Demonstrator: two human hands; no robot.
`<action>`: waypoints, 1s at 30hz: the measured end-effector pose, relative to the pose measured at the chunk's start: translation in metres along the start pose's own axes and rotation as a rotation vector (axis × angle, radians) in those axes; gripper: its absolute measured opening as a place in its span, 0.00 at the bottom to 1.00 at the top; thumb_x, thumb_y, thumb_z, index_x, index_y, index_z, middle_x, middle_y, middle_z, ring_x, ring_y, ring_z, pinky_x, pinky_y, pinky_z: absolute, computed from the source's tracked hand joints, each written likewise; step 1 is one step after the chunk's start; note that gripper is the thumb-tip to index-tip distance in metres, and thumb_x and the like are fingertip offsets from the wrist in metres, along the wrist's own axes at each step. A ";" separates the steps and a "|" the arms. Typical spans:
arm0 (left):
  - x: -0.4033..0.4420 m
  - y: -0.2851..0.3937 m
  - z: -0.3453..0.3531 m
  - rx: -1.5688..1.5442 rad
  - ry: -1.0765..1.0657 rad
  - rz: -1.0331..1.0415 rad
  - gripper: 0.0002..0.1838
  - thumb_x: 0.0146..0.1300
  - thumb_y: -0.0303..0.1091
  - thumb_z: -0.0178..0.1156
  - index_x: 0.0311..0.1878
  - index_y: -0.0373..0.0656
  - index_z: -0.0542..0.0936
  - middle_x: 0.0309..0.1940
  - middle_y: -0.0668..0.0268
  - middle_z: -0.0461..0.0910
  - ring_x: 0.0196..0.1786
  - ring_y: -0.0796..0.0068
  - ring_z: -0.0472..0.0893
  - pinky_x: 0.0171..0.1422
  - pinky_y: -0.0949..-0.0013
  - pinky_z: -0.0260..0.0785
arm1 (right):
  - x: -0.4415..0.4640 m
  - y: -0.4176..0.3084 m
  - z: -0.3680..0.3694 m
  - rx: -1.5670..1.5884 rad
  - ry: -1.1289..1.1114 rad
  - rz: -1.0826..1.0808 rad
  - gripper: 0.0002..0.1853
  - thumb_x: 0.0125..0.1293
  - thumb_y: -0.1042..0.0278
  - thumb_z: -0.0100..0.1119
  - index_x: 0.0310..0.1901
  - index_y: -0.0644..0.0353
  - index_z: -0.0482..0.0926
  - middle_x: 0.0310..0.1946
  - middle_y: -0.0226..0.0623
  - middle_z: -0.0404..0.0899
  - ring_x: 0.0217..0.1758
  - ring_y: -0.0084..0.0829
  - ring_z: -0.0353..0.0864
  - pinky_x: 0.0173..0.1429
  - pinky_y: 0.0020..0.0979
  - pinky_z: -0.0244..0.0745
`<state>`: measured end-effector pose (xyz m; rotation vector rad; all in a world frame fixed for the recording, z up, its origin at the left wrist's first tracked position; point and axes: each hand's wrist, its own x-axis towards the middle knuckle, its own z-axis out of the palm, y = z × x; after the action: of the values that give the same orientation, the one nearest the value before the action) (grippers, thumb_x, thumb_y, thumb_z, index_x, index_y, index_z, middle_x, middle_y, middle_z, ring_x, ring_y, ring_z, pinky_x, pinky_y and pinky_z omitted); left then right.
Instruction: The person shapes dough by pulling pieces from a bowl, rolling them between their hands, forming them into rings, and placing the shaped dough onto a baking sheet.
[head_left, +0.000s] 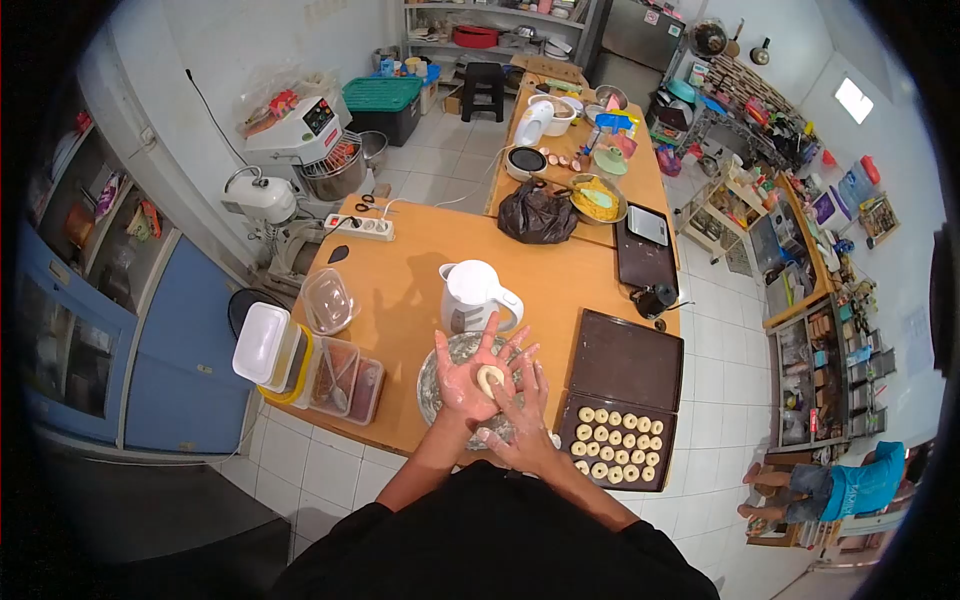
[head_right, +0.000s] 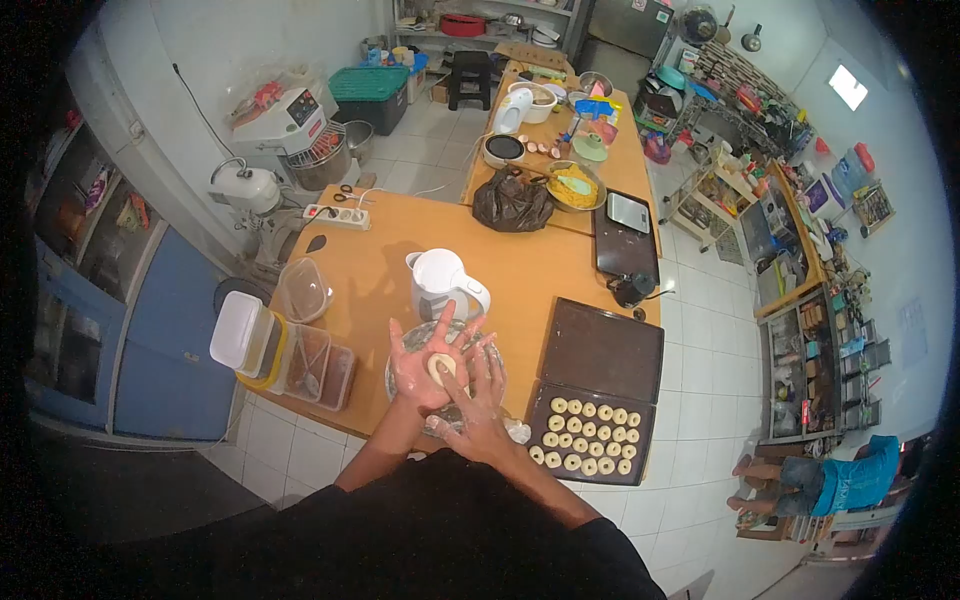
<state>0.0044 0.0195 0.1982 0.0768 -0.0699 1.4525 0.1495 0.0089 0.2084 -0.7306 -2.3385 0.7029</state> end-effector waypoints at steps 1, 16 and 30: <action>0.000 0.000 0.000 -0.008 -0.022 -0.009 0.55 0.51 0.87 0.38 0.79 0.68 0.46 0.78 0.55 0.44 0.78 0.49 0.49 0.76 0.39 0.43 | 0.001 -0.001 0.000 0.032 0.060 0.000 0.38 0.64 0.37 0.56 0.71 0.49 0.66 0.75 0.63 0.38 0.77 0.68 0.36 0.73 0.66 0.34; -0.001 0.002 -0.010 0.154 0.065 0.067 0.55 0.51 0.86 0.39 0.78 0.66 0.49 0.78 0.58 0.45 0.77 0.53 0.51 0.75 0.48 0.53 | 0.015 -0.034 -0.020 -0.502 -0.215 0.072 0.32 0.66 0.37 0.52 0.68 0.43 0.71 0.75 0.60 0.44 0.77 0.68 0.34 0.69 0.75 0.28; -0.003 0.009 -0.005 -0.054 -0.053 0.046 0.54 0.51 0.87 0.37 0.78 0.68 0.48 0.77 0.57 0.47 0.71 0.49 0.62 0.68 0.34 0.57 | 0.009 -0.014 -0.015 -0.072 -0.006 0.121 0.32 0.67 0.41 0.53 0.70 0.46 0.69 0.76 0.55 0.45 0.76 0.67 0.37 0.72 0.68 0.28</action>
<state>-0.0048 0.0176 0.1933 0.0700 -0.1554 1.4933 0.1488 0.0095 0.2311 -0.9097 -2.3512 0.6759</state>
